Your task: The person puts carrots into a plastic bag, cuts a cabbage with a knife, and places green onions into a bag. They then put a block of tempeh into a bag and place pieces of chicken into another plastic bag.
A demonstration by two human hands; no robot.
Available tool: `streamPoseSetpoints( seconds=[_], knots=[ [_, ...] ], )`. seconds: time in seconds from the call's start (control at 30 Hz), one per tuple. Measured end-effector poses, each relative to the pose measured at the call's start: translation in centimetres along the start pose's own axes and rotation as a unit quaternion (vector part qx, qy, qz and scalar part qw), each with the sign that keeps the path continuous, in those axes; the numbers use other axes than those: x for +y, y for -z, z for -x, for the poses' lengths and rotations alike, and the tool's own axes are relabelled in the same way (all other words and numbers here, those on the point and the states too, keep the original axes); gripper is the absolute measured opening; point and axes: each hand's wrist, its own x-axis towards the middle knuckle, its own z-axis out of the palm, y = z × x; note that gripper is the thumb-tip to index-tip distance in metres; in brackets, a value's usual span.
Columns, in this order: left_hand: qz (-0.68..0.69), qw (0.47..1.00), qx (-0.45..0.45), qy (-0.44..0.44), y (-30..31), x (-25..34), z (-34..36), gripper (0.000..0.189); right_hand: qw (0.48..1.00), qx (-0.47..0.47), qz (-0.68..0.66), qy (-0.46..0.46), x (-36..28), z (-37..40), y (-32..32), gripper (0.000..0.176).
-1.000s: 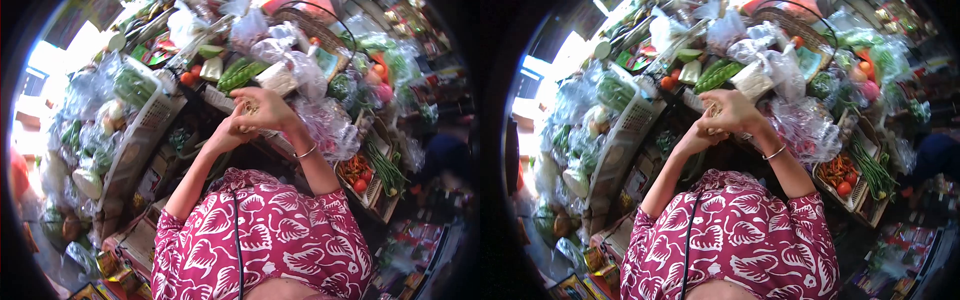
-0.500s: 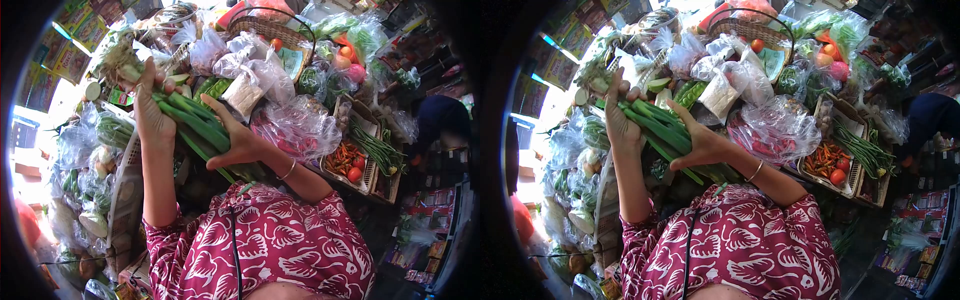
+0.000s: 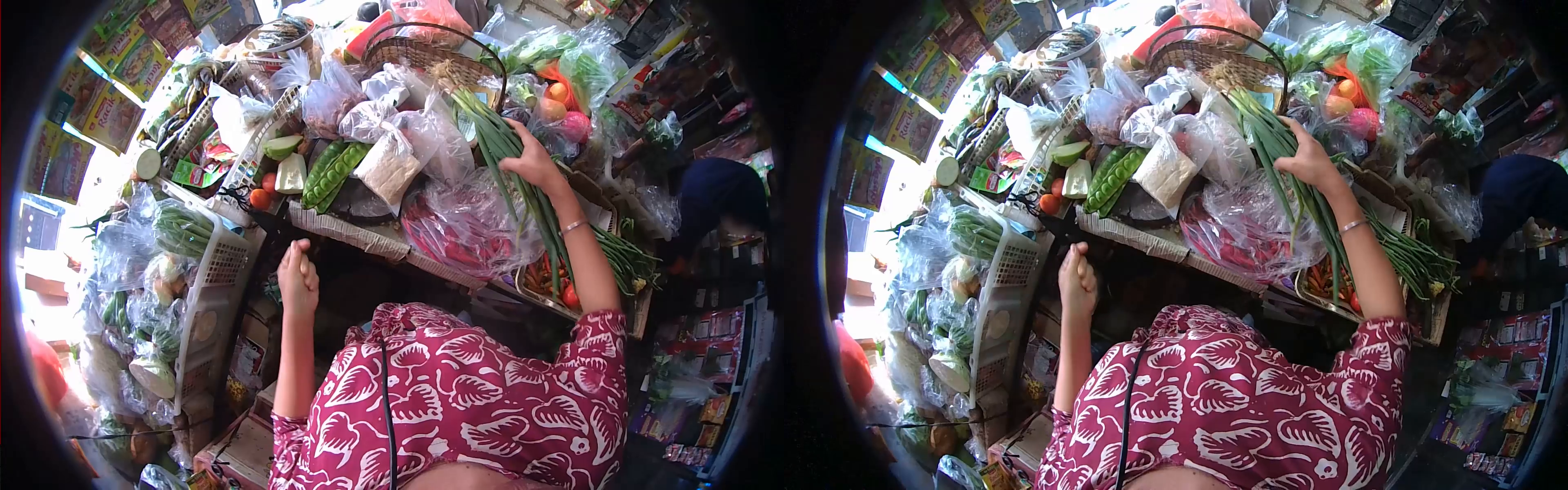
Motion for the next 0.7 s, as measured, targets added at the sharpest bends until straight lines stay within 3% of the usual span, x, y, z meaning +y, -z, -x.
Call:
streamPoseSetpoints(
  seconds=[0.07,0.1,0.13,0.2,0.27,0.3,0.33,0.4,0.43,0.47,0.53,0.57,0.6,0.63,0.67,0.7],
  knots=[
    [0.105,0.989,0.102,0.024,1.8,-3.5,0.3,0.042,0.999,0.016,0.034,0.002,0.3,-1.0,-0.5,0.080],
    [0.144,0.974,0.164,0.056,-2.0,-2.4,0.9,0.053,0.975,0.086,0.198,0.050,-1.0,-1.6,-1.4,0.077],
    [0.145,0.974,0.164,0.055,-3.1,-2.3,0.6,0.053,0.917,0.154,0.355,0.096,-2.5,-2.2,-2.4,0.074],
    [0.261,0.962,0.004,0.074,-4.5,-2.7,0.3,0.057,0.966,0.084,0.127,0.208,-7.5,-2.1,-4.8,0.067],
    [0.273,0.957,-0.047,0.090,-7.5,-2.4,-1.4,0.058,0.929,0.068,0.061,0.358,-9.4,-0.8,-10.8,0.056],
    [0.287,0.948,-0.097,0.102,-9.5,-2.2,-2.2,0.060,0.924,0.039,0.047,0.379,-11.9,1.3,-12.8,0.052],
    [0.214,0.970,-0.012,0.113,-12.7,-1.5,-2.2,0.062,0.916,0.010,0.033,0.399,-14.2,3.7,-14.3,0.047],
    [0.250,0.942,-0.219,0.047,-15.4,-2.2,-2.8,0.063,0.872,-0.024,0.046,0.487,-15.1,6.1,-16.7,0.040],
    [0.275,0.918,-0.279,0.056,-16.7,-1.6,-2.2,0.066,0.873,-0.021,0.045,0.484,-14.5,6.0,-16.8,0.040],
    [0.273,0.919,-0.279,0.060,-17.2,-1.7,-1.9,0.066,0.874,0.015,-0.010,0.486,-13.6,5.5,-16.8,0.037],
    [0.156,0.975,-0.155,-0.008,-18.2,-1.9,-1.8,0.069,0.870,0.052,-0.065,0.485,-10.2,2.7,-16.7,0.034],
    [0.206,0.966,-0.127,0.092,-19.3,-0.4,-0.1,0.069,0.914,0.043,-0.034,0.403,-7.4,0.4,-16.6,0.035],
    [0.202,0.966,-0.124,0.102,-20.2,0.1,1.4,0.069,0.949,0.033,-0.005,0.313,-5.7,-0.2,-16.7,0.037],
    [0.075,0.986,-0.149,-0.017,-21.4,0.1,2.5,0.070,0.951,0.037,-0.005,0.308,-5.5,0.0,-16.8,0.037],
    [-0.054,0.974,-0.172,-0.140,-22.8,-0.4,3.0,0.072,0.935,0.022,-0.330,0.131,-5.6,-0.1,-17.2,0.038],
    [-0.196,0.913,-0.139,-0.330,-24.9,-1.9,3.5,0.076,0.787,0.004,-0.613,-0.067,-5.8,0.5,-18.0,0.039]
  ],
)
